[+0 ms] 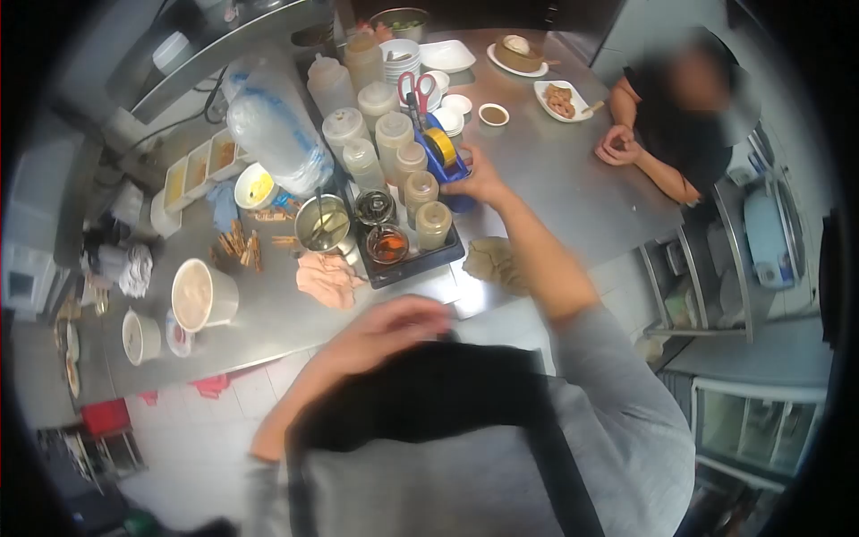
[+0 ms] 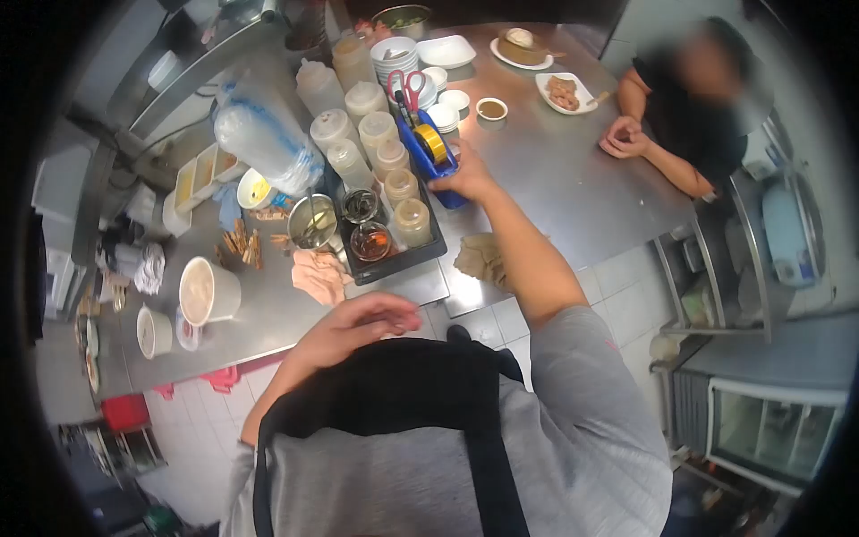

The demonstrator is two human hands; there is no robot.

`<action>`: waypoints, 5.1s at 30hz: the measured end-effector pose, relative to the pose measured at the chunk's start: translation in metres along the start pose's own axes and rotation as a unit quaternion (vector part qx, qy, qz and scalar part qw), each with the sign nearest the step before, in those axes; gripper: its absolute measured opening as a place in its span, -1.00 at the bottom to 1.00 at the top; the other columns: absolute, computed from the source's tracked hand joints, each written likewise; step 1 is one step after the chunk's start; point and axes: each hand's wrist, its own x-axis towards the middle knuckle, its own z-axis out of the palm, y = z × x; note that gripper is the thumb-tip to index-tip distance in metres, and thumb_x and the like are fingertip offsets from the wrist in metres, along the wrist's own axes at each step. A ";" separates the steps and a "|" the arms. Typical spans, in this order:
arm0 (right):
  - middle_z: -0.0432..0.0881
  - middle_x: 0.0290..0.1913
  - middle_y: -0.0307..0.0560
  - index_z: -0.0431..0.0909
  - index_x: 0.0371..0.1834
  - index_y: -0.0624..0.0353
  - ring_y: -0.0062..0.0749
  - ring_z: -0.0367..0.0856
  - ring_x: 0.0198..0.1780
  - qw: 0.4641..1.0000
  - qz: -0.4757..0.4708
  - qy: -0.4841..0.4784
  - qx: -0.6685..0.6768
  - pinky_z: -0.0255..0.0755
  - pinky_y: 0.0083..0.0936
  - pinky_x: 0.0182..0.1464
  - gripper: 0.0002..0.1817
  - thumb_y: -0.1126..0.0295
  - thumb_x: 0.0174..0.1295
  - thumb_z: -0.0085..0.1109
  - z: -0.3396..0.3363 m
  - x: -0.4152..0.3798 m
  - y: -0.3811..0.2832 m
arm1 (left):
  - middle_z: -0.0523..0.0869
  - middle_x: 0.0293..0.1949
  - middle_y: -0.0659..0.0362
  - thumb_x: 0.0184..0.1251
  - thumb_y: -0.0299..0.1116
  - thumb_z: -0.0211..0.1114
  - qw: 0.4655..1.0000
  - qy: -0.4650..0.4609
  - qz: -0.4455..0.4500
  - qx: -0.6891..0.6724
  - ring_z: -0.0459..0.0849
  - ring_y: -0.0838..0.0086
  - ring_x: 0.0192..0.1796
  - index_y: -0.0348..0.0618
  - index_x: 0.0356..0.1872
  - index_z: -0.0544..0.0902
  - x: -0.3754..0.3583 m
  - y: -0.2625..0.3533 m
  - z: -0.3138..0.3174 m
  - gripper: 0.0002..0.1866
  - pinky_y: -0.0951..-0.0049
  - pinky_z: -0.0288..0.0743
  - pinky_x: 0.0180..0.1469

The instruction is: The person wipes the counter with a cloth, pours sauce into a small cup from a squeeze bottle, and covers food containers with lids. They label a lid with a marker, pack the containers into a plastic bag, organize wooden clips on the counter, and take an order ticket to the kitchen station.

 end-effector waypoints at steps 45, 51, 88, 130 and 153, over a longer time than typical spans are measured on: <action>0.57 -0.50 -0.18 0.10 0.29 0.29 -0.50 0.55 -0.29 0.946 0.143 0.097 0.274 0.37 -0.52 -0.01 -0.33 0.61 0.08 0.15 -0.065 -0.259 0.101 | 0.47 -0.17 0.08 -0.15 -0.45 0.45 0.851 0.470 0.207 -0.108 0.56 0.27 -0.23 -0.09 -0.59 0.53 0.291 -0.132 0.045 -0.80 0.35 0.44 -0.10; 0.46 -0.56 -0.29 0.07 0.33 0.27 -0.64 0.39 -0.44 0.960 -0.037 0.060 0.271 0.30 -0.64 -0.15 -0.27 0.57 0.05 0.19 -0.120 -0.232 0.005 | 0.59 -0.47 0.25 -0.11 -0.49 0.44 0.744 0.397 0.470 0.260 0.57 0.37 -0.31 -0.08 -0.53 0.64 0.098 0.025 0.031 -0.87 0.42 0.44 -0.25; 0.44 0.12 -0.17 0.21 0.30 0.12 -0.47 0.35 0.18 0.775 0.140 -0.285 0.546 0.27 -0.45 0.18 -0.47 0.01 0.44 -0.33 0.363 -0.110 -0.261 | 0.45 0.19 0.02 0.42 0.19 -0.27 0.792 0.499 0.210 -0.283 0.46 0.28 0.20 -0.28 0.23 0.32 -0.245 -0.090 -0.228 -0.30 0.28 0.32 0.24; 0.28 -0.53 -0.28 0.37 -0.27 0.14 -0.53 0.26 -0.48 0.636 -0.254 -0.253 0.684 0.32 -0.50 -0.30 -0.62 0.02 0.37 -0.15 0.074 -0.089 -0.291 | 0.49 0.12 0.02 0.25 -0.21 0.21 0.776 0.381 0.318 0.389 0.43 0.14 0.17 -0.17 0.22 0.36 -0.160 0.040 -0.093 -0.46 0.27 0.28 0.20; 0.43 -0.58 -0.28 0.40 -0.49 0.14 -0.70 0.35 -0.67 0.888 -0.135 -0.323 0.298 0.22 -0.73 -0.64 -0.81 0.38 0.25 0.13 0.342 -0.089 -0.287 | 0.49 0.13 -0.02 0.16 -0.21 0.27 0.699 0.451 0.164 0.531 0.44 0.13 0.18 -0.27 -0.29 0.47 -0.225 -0.076 -0.127 -0.69 0.26 0.34 0.20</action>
